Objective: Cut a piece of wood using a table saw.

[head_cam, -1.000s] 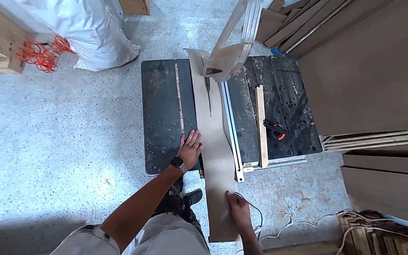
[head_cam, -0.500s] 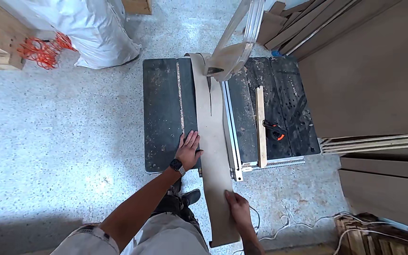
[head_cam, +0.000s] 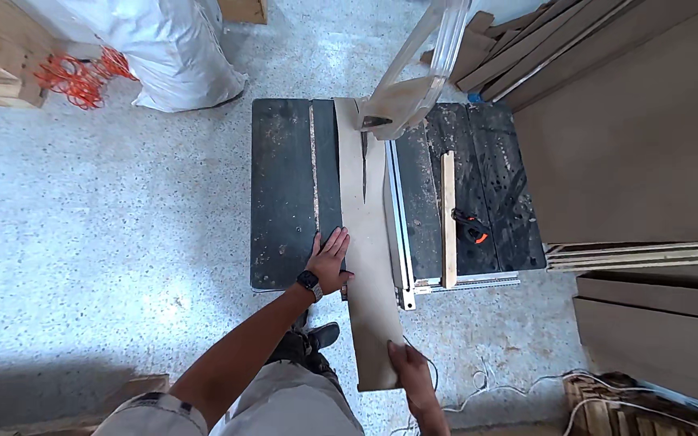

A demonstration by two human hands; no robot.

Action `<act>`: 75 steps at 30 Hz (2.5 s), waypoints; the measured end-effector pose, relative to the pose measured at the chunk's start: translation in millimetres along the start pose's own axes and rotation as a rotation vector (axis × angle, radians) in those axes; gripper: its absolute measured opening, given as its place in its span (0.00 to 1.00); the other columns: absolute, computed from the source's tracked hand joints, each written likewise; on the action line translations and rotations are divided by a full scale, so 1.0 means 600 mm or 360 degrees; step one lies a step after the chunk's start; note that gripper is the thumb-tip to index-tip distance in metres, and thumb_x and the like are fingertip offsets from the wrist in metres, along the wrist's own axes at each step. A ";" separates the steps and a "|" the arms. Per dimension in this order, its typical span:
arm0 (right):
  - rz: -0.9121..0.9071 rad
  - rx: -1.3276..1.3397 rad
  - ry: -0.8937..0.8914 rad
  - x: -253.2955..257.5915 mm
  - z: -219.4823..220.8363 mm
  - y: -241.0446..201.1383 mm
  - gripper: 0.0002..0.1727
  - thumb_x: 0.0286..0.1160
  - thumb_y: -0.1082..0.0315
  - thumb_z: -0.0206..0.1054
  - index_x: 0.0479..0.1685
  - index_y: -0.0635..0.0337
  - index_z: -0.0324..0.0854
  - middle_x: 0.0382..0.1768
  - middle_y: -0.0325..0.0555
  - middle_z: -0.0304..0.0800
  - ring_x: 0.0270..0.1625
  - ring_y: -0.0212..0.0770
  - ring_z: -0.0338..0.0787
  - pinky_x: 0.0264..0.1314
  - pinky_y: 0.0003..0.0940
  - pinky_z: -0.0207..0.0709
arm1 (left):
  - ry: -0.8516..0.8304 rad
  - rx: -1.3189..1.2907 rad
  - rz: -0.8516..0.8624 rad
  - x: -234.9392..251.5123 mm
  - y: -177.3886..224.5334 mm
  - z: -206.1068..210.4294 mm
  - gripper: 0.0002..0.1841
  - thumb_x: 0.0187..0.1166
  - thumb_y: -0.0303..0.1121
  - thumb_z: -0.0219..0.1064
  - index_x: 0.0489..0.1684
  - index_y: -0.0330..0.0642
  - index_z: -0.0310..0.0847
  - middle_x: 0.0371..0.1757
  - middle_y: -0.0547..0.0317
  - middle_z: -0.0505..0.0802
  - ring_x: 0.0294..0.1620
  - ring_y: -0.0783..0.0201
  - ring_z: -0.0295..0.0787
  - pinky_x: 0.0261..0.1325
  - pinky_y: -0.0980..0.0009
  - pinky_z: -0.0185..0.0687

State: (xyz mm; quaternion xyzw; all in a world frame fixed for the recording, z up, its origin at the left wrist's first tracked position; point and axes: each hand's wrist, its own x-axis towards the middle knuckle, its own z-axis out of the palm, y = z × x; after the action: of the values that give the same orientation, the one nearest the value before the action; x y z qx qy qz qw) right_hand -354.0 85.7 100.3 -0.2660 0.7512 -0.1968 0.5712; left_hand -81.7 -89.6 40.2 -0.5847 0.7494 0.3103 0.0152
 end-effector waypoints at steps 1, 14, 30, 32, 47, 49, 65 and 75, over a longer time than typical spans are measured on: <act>-0.0022 -0.0005 0.0048 0.007 0.007 -0.008 0.17 0.79 0.57 0.73 0.46 0.65 0.90 0.34 0.54 0.96 0.36 0.48 0.96 0.42 0.50 0.92 | 0.0035 -0.0004 -0.0012 0.001 -0.001 0.002 0.56 0.77 0.68 0.61 0.98 0.43 0.35 0.99 0.61 0.37 0.98 0.63 0.18 0.93 0.36 0.11; 0.0336 0.0432 -0.0039 -0.009 0.025 -0.038 0.23 0.81 0.58 0.71 0.62 0.70 0.78 0.45 0.62 0.93 0.38 0.56 0.96 0.38 0.53 0.93 | 0.0138 -0.0015 -0.0064 0.010 -0.012 0.009 0.41 0.90 0.62 0.42 0.98 0.47 0.42 0.99 0.67 0.41 0.98 0.66 0.22 0.96 0.41 0.17; 0.0160 0.1040 0.0629 0.074 0.157 -0.154 0.13 0.88 0.71 0.62 0.51 0.78 0.78 0.32 0.59 0.92 0.28 0.47 0.95 0.36 0.40 0.94 | 0.0255 -0.0174 0.0075 -0.033 0.006 0.029 0.38 0.90 0.52 0.54 0.96 0.42 0.50 0.99 0.59 0.47 0.99 0.60 0.29 0.94 0.35 0.21; 0.0177 0.1027 0.0693 0.082 0.164 -0.162 0.14 0.88 0.70 0.62 0.52 0.78 0.77 0.33 0.60 0.93 0.29 0.47 0.95 0.36 0.41 0.94 | 0.0115 -0.0234 0.0159 -0.071 0.013 0.039 0.44 0.85 0.59 0.59 0.95 0.42 0.51 0.99 0.56 0.46 0.99 0.60 0.26 0.93 0.34 0.17; 0.0159 0.0831 0.0744 0.114 0.184 -0.236 0.14 0.89 0.67 0.61 0.52 0.75 0.79 0.30 0.56 0.90 0.24 0.43 0.90 0.27 0.36 0.87 | 0.0276 -0.0066 0.0384 -0.047 0.004 0.039 0.21 0.89 0.44 0.61 0.78 0.54 0.81 0.91 0.51 0.70 0.96 0.56 0.51 0.96 0.46 0.39; 0.0223 0.0590 0.0583 0.098 0.169 -0.243 0.18 0.90 0.62 0.60 0.53 0.74 0.80 0.27 0.56 0.92 0.21 0.43 0.91 0.23 0.35 0.86 | 0.0270 -0.0051 0.0352 -0.042 0.006 0.040 0.21 0.90 0.43 0.58 0.78 0.54 0.81 0.91 0.53 0.69 0.96 0.57 0.51 0.96 0.46 0.39; -0.0770 -0.0608 0.0456 0.151 -0.072 -0.463 0.14 0.87 0.60 0.64 0.48 0.60 0.92 0.38 0.45 0.98 0.32 0.41 0.94 0.37 0.43 0.89 | 0.0178 -0.0180 -0.0397 -0.002 0.051 -0.014 0.33 0.91 0.47 0.42 0.97 0.51 0.50 0.98 0.54 0.47 0.99 0.53 0.29 0.94 0.35 0.18; -0.0950 -0.1050 0.0018 0.486 0.036 -0.799 0.22 0.88 0.52 0.61 0.61 0.62 0.87 0.54 0.61 0.91 0.58 0.56 0.89 0.63 0.64 0.78 | 0.0823 -0.0749 -0.0454 -0.015 0.068 0.050 0.26 0.87 0.50 0.58 0.75 0.44 0.84 0.92 0.45 0.66 0.97 0.47 0.46 0.96 0.40 0.34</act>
State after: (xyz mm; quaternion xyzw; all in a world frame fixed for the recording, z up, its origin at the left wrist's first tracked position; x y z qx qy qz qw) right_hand -309.5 -470.5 162.1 -0.6382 0.6671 -0.1044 0.3699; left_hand -125.4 -62.3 37.9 -0.7296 0.5478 0.3109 -0.2662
